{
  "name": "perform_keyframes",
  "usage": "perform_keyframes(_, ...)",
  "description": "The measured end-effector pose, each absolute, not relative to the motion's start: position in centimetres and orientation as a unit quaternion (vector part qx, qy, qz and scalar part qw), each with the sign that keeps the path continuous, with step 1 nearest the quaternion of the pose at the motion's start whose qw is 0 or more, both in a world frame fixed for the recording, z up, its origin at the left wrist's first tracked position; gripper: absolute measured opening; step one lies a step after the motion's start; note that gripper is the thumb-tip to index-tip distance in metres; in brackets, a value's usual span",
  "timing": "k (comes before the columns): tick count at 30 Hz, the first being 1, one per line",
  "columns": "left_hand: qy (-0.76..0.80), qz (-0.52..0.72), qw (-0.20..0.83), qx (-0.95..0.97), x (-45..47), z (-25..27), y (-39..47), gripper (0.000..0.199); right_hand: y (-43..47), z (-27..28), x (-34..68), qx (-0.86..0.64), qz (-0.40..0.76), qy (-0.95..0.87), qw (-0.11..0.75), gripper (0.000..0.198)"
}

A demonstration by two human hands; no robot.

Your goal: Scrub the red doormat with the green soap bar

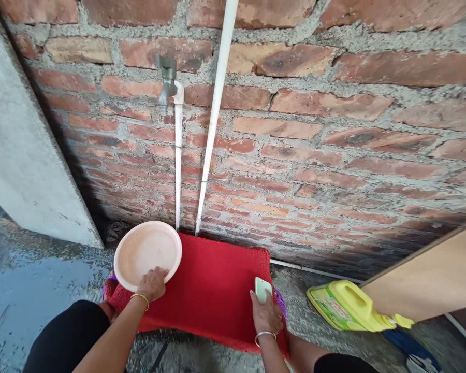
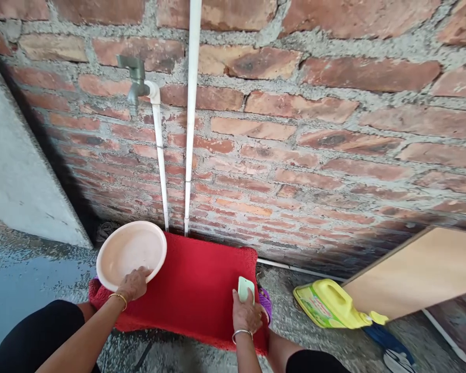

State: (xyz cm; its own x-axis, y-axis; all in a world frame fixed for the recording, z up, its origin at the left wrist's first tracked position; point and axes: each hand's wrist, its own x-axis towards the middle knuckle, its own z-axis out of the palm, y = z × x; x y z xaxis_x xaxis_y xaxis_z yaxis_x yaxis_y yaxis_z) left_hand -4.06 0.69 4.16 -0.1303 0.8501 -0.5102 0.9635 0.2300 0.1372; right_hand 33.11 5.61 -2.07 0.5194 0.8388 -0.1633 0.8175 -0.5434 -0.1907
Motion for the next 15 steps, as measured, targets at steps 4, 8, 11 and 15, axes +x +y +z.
perform_keyframes(4,0.748,-0.131,0.24,0.604,-4.0,3.8,0.7,0.059,6.3,-1.7,26.3,-0.781,0.126,-0.609,0.048,0.056)
perform_keyframes(8,0.755,-0.125,0.247,0.595,-4.0,3.7,0.7,0.059,6.9,-0.5,17.0,-0.67,0.161,-0.725,0.024,0.054)
perform_keyframes(11,0.757,-0.118,0.258,0.589,-4.0,3.8,0.7,0.059,7.7,0.3,12.9,-0.613,0.193,-0.766,0.006,0.056)
perform_keyframes(15,0.758,-0.114,0.272,0.582,-4.0,3.7,0.9,0.061,9.1,0.7,14.1,-0.632,0.195,-0.75,-0.013,0.057)
